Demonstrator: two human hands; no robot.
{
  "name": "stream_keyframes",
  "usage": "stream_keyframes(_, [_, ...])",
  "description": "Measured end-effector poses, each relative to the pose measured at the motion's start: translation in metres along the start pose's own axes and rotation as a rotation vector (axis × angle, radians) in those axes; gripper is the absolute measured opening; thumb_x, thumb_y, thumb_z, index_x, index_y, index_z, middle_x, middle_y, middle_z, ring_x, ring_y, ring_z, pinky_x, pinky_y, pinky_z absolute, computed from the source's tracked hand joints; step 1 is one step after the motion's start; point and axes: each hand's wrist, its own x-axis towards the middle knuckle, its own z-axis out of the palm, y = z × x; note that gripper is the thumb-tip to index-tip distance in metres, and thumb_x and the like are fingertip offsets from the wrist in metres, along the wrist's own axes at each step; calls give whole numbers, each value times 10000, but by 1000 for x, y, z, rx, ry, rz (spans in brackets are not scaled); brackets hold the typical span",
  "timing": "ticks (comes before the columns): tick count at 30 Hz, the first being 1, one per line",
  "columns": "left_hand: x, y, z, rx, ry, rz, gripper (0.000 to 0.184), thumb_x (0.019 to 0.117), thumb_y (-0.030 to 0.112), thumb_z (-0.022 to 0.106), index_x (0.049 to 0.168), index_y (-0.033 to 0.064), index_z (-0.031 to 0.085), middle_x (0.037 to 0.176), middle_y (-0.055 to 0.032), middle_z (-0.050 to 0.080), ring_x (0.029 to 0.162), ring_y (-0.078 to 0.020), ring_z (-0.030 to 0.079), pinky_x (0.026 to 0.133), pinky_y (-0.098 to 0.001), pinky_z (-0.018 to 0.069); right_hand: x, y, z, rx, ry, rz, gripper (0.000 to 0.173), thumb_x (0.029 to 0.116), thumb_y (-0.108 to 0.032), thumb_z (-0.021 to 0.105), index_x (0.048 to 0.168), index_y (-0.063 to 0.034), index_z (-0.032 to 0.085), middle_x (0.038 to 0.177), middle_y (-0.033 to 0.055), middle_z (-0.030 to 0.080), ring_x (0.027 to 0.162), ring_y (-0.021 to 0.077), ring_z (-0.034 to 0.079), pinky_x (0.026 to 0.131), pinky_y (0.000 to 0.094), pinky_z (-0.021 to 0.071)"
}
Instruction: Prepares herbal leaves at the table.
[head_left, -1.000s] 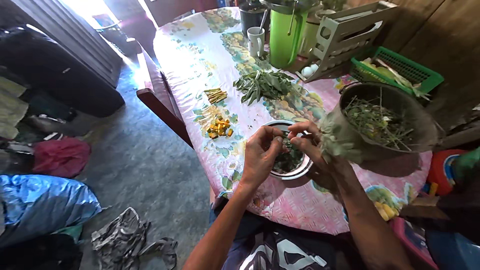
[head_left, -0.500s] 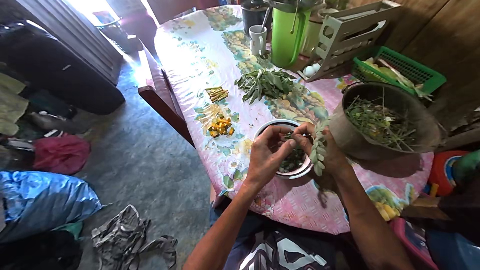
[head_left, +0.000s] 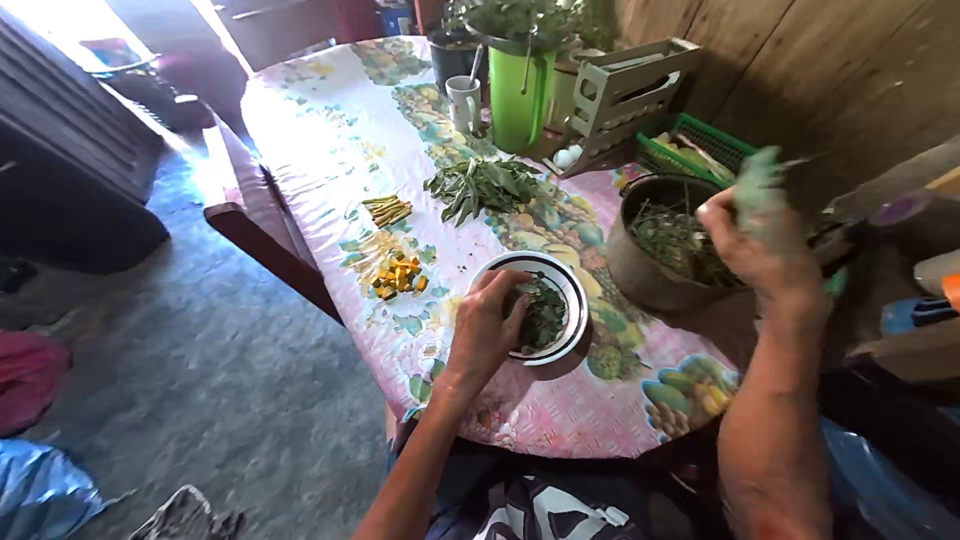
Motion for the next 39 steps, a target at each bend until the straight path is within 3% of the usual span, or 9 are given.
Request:
stream_keyframes(1, [0, 0, 3, 41, 14, 16, 234, 981, 188, 658, 1206, 152, 712, 1186, -29, 698, 1079, -154, 674, 903, -413, 581, 2, 5, 1, -58, -36, 96, 357, 1028, -345, 595, 1192, -29, 617, 976, 230, 655, 831, 401, 656, 728, 624, 524])
stream_keyframes(3, [-2, 4, 7, 45, 43, 40, 247, 985, 223, 630, 1205, 149, 717, 1205, -26, 705, 1120, -154, 667, 942, -397, 568, 4, 1, 5, -80, -66, 173, 385, 988, -305, 652, 1268, -43, 613, 929, 228, 653, 785, 424, 638, 689, 643, 509])
stream_keyframes(5, [-4, 9, 9, -9, 54, 54, 262, 979, 240, 614, 1186, 131, 731, 1186, -28, 715, 1108, -137, 674, 961, -367, 564, 5, -14, 10, -4, -79, 110, 383, 960, -295, 695, 1284, -102, 626, 872, 165, 656, 696, 349, 620, 605, 577, 512])
stream_keyframes(9, [-3, 13, 6, -142, 34, 66, 250, 989, 215, 608, 1167, 93, 734, 1169, -43, 722, 1096, -124, 687, 969, -341, 582, 13, -53, 19, 274, -172, -181, 347, 984, -166, 621, 1320, -80, 601, 1021, 114, 675, 745, 201, 626, 629, 400, 541])
stream_keyframes(13, [-1, 14, -5, -349, 11, -34, 210, 988, 151, 623, 1147, 51, 718, 1133, -58, 727, 1056, -137, 706, 925, -321, 609, 18, -83, 44, 533, -197, -244, 216, 1068, -190, 495, 1173, -87, 654, 909, 32, 657, 611, 91, 549, 521, 254, 481])
stream_keyframes(19, [4, 15, 5, -834, 67, -241, 336, 993, 221, 627, 1240, -6, 645, 1140, -152, 701, 1013, -262, 703, 927, -429, 596, 2, -105, 87, 873, -348, -158, 175, 1057, -157, 500, 1130, -76, 637, 831, 43, 613, 556, 107, 535, 486, 256, 503])
stream_keyframes(23, [17, 25, 18, -957, 150, -273, 512, 902, 306, 747, 1319, 43, 612, 1223, -142, 686, 1079, -258, 692, 953, -437, 583, -1, -111, 103, 1084, -480, -94, 168, 1061, -150, 483, 1118, -57, 611, 804, 55, 585, 549, 105, 520, 488, 242, 497])
stream_keyframes(29, [29, 42, 32, -922, 287, -314, 262, 929, 104, 738, 1173, 42, 661, 1007, -90, 707, 847, -172, 695, 747, -334, 608, -3, -110, 106, 1070, -479, -111, 162, 1060, -123, 497, 1138, -40, 613, 843, 92, 615, 527, 127, 526, 448, 252, 485])
stream_keyframes(39, [29, 48, 30, -973, 317, -326, 247, 956, 115, 706, 1186, 40, 656, 1034, -85, 701, 839, -160, 692, 754, -314, 606, -9, -115, 111, 1042, -408, -113, 118, 1055, -168, 540, 1044, -72, 608, 788, 63, 594, 460, 98, 429, 384, 214, 368])
